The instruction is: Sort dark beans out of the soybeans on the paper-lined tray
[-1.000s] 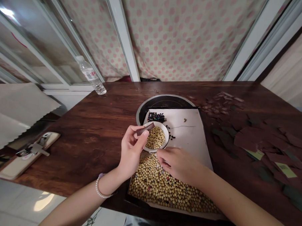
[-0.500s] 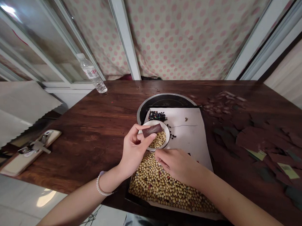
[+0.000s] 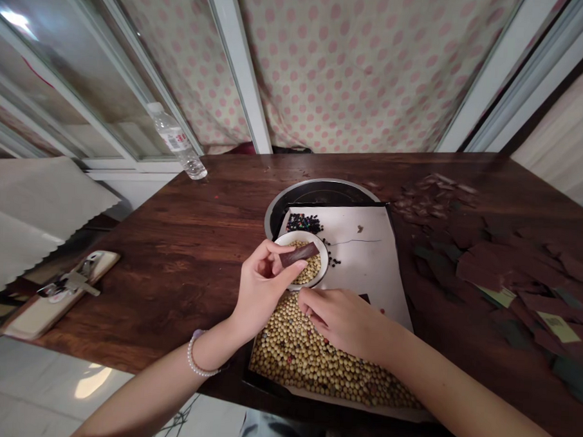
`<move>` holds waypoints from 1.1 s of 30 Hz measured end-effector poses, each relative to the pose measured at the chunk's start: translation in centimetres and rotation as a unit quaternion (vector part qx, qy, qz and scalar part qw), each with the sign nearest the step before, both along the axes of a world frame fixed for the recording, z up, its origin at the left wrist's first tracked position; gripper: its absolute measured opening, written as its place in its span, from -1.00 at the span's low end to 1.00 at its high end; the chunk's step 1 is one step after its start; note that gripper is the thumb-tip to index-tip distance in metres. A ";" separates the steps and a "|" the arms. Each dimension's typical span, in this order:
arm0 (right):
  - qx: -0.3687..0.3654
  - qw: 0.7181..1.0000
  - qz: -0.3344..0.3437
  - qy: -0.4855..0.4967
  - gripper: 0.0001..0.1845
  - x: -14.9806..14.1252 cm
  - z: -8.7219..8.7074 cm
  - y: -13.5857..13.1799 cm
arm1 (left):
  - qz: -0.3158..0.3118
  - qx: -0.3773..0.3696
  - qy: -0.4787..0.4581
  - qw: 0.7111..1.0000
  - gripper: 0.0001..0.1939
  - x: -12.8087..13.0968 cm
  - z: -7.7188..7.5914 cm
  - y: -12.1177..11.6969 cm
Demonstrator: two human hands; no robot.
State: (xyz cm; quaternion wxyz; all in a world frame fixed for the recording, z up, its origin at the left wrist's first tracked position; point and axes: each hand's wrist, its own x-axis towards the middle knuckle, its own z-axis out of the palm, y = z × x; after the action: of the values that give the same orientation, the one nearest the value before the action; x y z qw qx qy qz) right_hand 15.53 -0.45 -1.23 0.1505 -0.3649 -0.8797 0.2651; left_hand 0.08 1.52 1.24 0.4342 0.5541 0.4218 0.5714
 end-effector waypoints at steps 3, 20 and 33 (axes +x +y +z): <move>0.007 1.000 0.000 0.003 -0.87 0.0 0.1 -0.1 | -0.007 -0.008 0.007 1.000 -0.84 0.1 0.0 0.0; 0.107 0.907 -0.206 0.350 -0.76 0.5 1.9 -1.1 | -0.062 0.133 0.183 0.972 -0.87 0.2 -0.8 -1.5; 0.214 0.917 -0.179 0.285 -0.78 0.9 1.5 -1.1 | -0.053 0.167 0.196 0.965 -0.86 0.1 -0.6 -1.4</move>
State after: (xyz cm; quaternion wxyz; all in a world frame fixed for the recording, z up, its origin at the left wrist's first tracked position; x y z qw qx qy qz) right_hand 16.45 -1.51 0.31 0.5140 -0.3847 -0.7553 0.1319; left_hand 0.16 0.08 0.65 0.2746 0.7413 0.3671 0.4901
